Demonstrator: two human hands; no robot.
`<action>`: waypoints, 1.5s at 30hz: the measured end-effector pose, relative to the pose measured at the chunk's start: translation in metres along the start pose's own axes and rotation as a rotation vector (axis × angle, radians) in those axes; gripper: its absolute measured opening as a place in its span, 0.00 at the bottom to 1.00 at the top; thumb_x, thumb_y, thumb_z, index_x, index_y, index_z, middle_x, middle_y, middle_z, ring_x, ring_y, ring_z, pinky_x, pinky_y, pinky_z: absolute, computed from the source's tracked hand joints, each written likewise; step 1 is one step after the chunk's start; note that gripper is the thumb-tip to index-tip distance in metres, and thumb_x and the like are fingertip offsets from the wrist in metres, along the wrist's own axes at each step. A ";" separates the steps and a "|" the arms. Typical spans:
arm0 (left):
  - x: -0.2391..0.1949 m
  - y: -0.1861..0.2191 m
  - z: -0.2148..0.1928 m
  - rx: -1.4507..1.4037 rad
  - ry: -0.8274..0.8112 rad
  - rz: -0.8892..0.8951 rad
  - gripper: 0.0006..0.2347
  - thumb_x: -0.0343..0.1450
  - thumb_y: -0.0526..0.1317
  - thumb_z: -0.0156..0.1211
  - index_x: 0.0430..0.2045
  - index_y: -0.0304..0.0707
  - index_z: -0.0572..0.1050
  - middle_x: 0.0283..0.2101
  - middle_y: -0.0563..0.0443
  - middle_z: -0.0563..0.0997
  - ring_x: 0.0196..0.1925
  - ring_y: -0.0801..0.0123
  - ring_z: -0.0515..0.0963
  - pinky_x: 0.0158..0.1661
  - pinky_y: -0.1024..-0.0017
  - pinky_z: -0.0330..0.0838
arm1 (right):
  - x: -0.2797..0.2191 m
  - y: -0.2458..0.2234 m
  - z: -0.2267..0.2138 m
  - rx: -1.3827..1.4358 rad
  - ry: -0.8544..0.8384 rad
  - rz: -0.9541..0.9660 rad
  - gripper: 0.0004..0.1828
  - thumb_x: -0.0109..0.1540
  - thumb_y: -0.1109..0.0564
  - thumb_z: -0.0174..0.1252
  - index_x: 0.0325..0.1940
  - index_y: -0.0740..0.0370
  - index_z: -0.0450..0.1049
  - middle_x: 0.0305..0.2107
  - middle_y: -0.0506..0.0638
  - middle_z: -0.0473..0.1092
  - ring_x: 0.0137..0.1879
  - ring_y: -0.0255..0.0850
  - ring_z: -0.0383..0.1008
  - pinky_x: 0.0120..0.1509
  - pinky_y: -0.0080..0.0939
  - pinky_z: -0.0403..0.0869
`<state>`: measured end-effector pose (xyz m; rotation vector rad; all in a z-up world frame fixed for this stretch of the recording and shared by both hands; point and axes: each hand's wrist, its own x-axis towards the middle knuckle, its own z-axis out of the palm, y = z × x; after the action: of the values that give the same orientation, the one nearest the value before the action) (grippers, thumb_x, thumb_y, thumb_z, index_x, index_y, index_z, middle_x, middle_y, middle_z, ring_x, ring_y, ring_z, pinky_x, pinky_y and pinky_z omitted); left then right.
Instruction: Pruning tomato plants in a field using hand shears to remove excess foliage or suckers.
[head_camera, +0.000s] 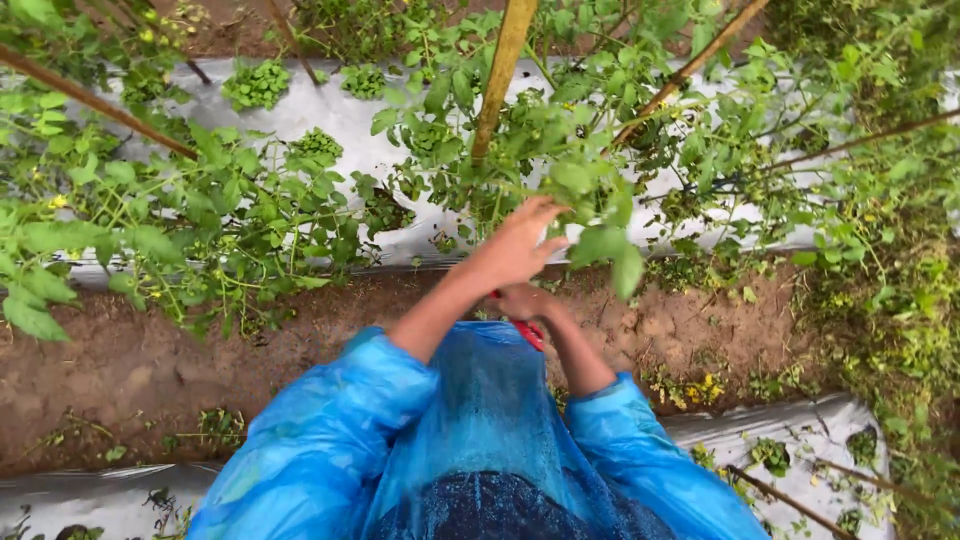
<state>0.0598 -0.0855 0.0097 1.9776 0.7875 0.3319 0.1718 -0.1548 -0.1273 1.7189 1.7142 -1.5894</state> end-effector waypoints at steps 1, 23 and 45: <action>0.004 0.002 0.006 -0.009 -0.022 0.011 0.22 0.80 0.42 0.51 0.67 0.25 0.64 0.67 0.25 0.67 0.71 0.38 0.69 0.70 0.44 0.65 | 0.000 -0.010 -0.002 -0.017 -0.030 -0.019 0.30 0.71 0.45 0.44 0.69 0.69 0.64 0.48 0.67 0.72 0.53 0.61 0.75 0.64 0.65 0.67; 0.018 -0.070 0.036 0.126 -0.415 0.451 0.13 0.66 0.24 0.58 0.44 0.23 0.81 0.52 0.32 0.83 0.46 0.46 0.87 0.51 0.60 0.84 | 0.204 -0.023 -0.057 0.130 0.616 0.158 0.21 0.66 0.38 0.52 0.44 0.59 0.68 0.34 0.60 0.77 0.45 0.60 0.81 0.48 0.60 0.79; 0.044 -0.408 0.000 0.029 -0.202 -0.286 0.20 0.82 0.49 0.54 0.63 0.33 0.73 0.64 0.35 0.76 0.68 0.41 0.74 0.63 0.41 0.73 | 0.218 0.070 -0.015 -1.052 0.948 -0.077 0.07 0.61 0.59 0.50 0.40 0.58 0.73 0.39 0.71 0.73 0.40 0.59 0.81 0.28 0.52 0.79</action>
<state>-0.0666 0.0831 -0.3422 1.8587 0.9316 -0.0477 0.1758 -0.0410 -0.3262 1.7873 2.3070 0.3618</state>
